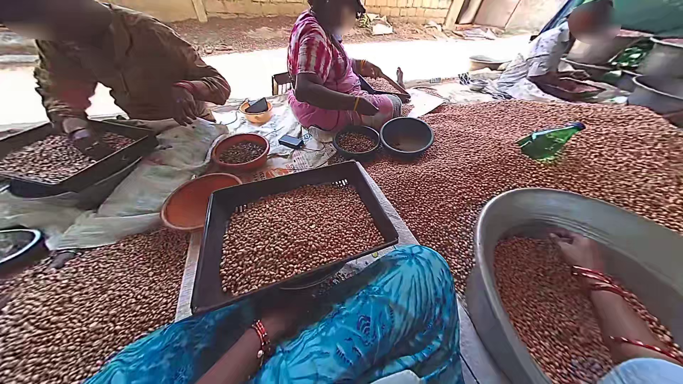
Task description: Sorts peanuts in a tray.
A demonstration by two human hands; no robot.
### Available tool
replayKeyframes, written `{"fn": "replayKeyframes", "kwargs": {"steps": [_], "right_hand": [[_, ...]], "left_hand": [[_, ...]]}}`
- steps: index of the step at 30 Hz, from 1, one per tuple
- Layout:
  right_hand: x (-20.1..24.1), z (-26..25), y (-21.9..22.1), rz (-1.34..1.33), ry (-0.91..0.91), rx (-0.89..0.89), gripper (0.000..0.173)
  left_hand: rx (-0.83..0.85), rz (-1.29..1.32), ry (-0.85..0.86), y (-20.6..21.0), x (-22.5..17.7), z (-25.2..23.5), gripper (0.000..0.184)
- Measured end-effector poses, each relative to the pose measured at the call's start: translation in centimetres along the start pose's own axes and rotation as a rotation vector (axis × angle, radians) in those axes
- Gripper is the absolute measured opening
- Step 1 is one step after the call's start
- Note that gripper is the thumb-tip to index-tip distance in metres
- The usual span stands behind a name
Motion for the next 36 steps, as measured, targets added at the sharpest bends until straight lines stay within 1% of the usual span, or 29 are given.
{"fn": "replayKeyframes", "kwargs": {"steps": [2,3,5,7,9,10,11,12,13,14,16,17,18,20,22,24,27,29,30,31,32,33,34,35,36], "right_hand": [[4.5,0.7,-1.7,-0.102,-0.096,-0.023,0.035],[7.5,1.7,-2.4,-0.122,-0.150,-0.003,0.034],[14.0,4.7,-2.6,-0.169,-0.314,0.106,0.027],[20.4,9.4,-1.2,-0.245,-0.502,0.348,0.019],[26.1,15.5,1.0,-0.246,-0.708,0.652,0.016],[28.5,18.5,2.0,-0.199,-0.812,0.763,0.015],[30.6,21.4,2.8,-0.130,-0.909,0.830,0.013],[32.6,23.7,3.4,-0.056,-1.003,0.857,0.013],[34.6,25.7,3.9,0.003,-1.099,0.841,0.014],[36.7,27.2,4.3,0.051,-1.175,0.814,0.015],[40.8,29.3,5.4,0.110,-1.264,0.771,0.017],[43.0,29.9,6.1,0.112,-1.293,0.761,0.018],[45.0,30.3,6.7,0.096,-1.317,0.757,0.018],[48.5,30.7,8.4,0.038,-1.334,0.759,0.018],[50.6,31.0,10.8,0.010,-1.314,0.757,0.020],[51.2,31.5,14.1,0.044,-1.276,0.762,0.021],[50.5,33.0,19.5,0.125,-1.237,0.813,0.024],[49.8,34.0,22.3,0.127,-1.224,0.841,0.024],[49.6,34.2,23.3,0.114,-1.222,0.833,0.024],[49.4,34.4,24.1,0.108,-1.218,0.826,0.023],[49.3,34.4,24.8,0.108,-1.216,0.815,0.023],[49.1,34.4,25.3,0.112,-1.213,0.813,0.023],[49.0,34.4,25.7,0.114,-1.216,0.813,0.024],[48.9,34.4,26.0,0.114,-1.223,0.811,0.024],[49.0,34.5,26.0,0.112,-1.227,0.816,0.024]], "left_hand": [[0.052,0.023,-0.030,-0.7,-0.9,1.5,0.043],[0.084,0.010,-0.035,-0.6,-1.0,2.1,0.042],[0.203,-0.074,-0.055,-0.4,-1.3,3.4,0.037],[0.329,-0.105,-0.032,-1.2,-2.8,4.7,0.032],[0.361,-0.078,0.091,-3.0,-4.5,6.0,0.032],[0.337,-0.040,0.144,-4.6,-5.2,6.8,0.032],[0.278,-0.010,0.175,-6.6,-5.6,7.6,0.030],[0.194,0.008,0.176,-8.8,-5.6,8.3,0.028],[0.086,0.001,0.150,-11.3,-5.2,8.8,0.026],[-0.043,-0.014,0.100,-14.0,-4.5,9.0,0.024],[-0.349,-0.006,-0.003,-18.7,-2.3,9.1,0.022],[-0.477,0.002,-0.043,-20.3,-1.1,8.9,0.022],[-0.568,0.001,-0.075,-21.4,0.1,8.4,0.022],[-0.654,0.010,-0.113,-21.9,2.3,7.1,0.022],[-0.671,0.048,-0.124,-21.0,3.9,5.7,0.022],[-0.666,0.071,-0.138,-19.8,5.0,4.5,0.021],[-0.622,0.072,-0.153,-18.4,6.1,3.2,0.021],[-0.626,0.107,-0.122,-18.1,6.7,3.0,0.020],[-0.677,0.170,-0.092,-18.4,7.2,3.3,0.018],[-0.770,0.265,-0.057,-19.0,7.8,4.1,0.016],[-0.845,0.375,-0.053,-19.6,8.8,4.9,0.017],[-0.878,0.460,-0.073,-20.1,9.8,5.7,0.020],[-0.867,0.493,-0.103,-20.5,10.6,6.2,0.025],[-0.793,0.495,-0.141,-20.8,11.0,6.4,0.029],[-0.695,0.452,-0.179,-20.9,11.1,6.5,0.029]]}}
Point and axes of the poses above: each hand's wrist, its own z-axis away from the middle knuckle, its own y-axis out of the palm, x = y × z, the point moved 10 cm from there along -z, towards the middle knuckle, and after that the axes turned 1 degree about y, right-handed, at the moved point
